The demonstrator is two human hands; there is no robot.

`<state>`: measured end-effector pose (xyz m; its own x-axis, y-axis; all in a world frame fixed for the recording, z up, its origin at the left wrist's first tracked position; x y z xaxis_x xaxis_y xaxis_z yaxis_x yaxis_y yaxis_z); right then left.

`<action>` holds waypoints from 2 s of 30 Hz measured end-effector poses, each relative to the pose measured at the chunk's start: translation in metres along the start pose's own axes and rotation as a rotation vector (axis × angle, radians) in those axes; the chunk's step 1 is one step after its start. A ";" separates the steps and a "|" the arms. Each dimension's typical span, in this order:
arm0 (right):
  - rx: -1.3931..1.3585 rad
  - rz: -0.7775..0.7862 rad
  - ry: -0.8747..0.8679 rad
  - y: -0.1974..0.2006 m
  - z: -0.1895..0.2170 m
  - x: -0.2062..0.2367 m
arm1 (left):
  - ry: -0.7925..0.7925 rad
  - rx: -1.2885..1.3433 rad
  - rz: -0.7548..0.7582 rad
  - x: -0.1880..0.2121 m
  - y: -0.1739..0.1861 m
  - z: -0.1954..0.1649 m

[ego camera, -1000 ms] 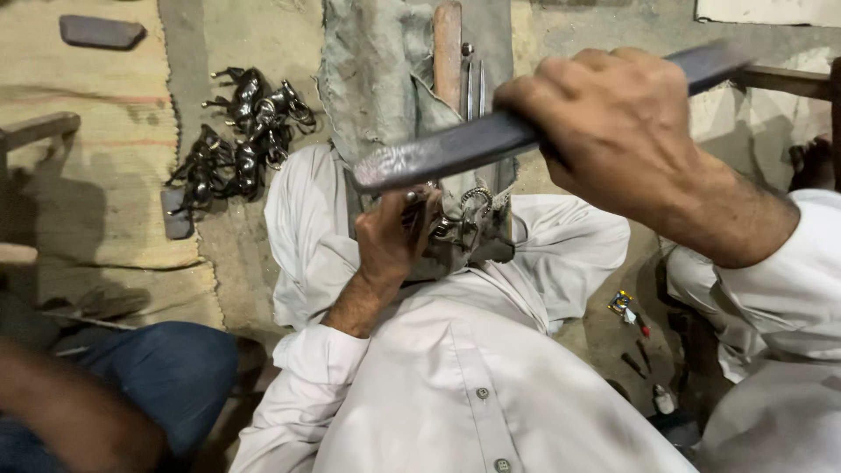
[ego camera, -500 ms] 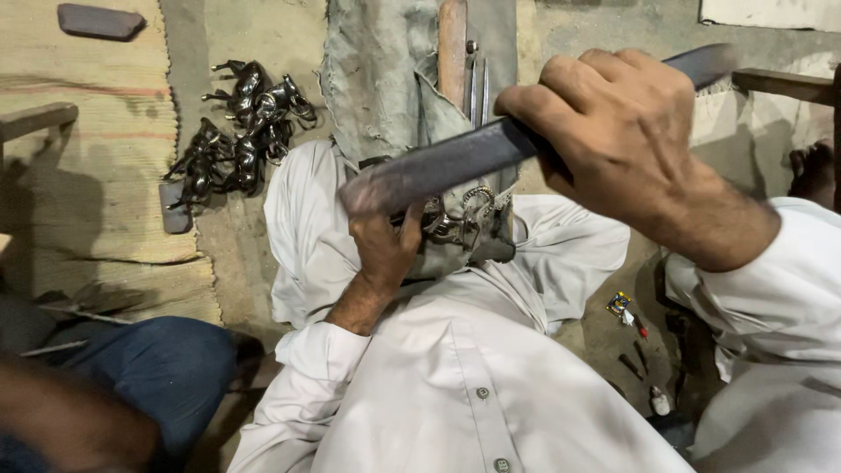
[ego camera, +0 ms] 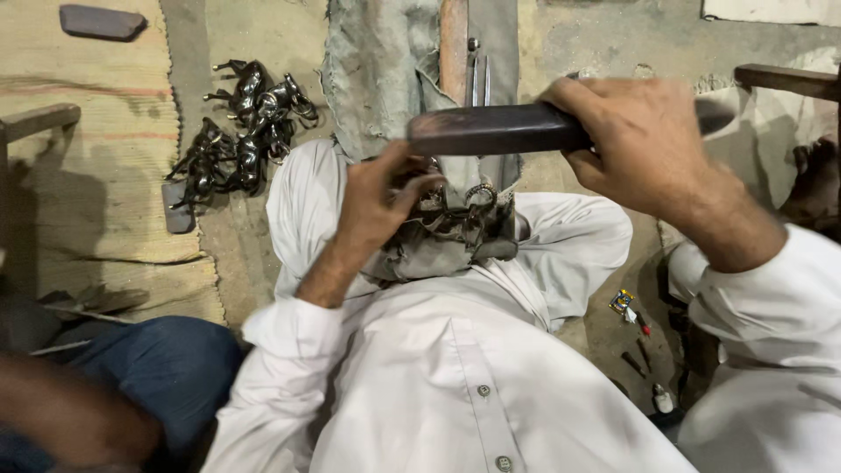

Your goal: The person sits on the floor holding a small metal horse ornament against a cloth-covered form on their lap. They use a punch held in one hand and strike it repeatedly with a hammer in the other hand to work the ornament's surface, repositioning the piece and punch between strikes.

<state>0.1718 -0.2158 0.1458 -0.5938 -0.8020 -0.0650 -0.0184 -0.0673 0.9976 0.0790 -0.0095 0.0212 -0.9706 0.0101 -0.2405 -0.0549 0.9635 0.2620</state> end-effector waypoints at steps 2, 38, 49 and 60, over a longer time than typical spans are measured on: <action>-0.094 0.011 -0.062 -0.019 -0.013 0.009 | -0.123 -0.179 0.133 -0.019 -0.008 -0.011; 0.276 0.005 0.100 0.032 0.031 -0.038 | 0.036 -0.351 -0.242 0.030 -0.007 0.007; 0.271 -0.150 0.198 0.050 0.058 -0.048 | 0.005 -0.275 -0.309 0.040 -0.009 -0.002; 0.003 -0.077 0.075 0.033 0.027 -0.025 | -0.012 0.042 -0.433 0.049 -0.006 0.004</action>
<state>0.1637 -0.1820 0.1809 -0.5288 -0.8366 -0.1434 -0.0644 -0.1289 0.9896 0.0326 -0.0133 0.0039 -0.8571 -0.3946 -0.3311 -0.4466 0.8895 0.0962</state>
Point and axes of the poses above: each hand's wrist, its own x-axis away from the middle knuckle, its own y-axis out of the back of the hand, z = x × y, the point moved 8 cm from there along -x, towards the middle knuckle, and after that the axes turned 1 degree about -y, right-handed, at the moved point
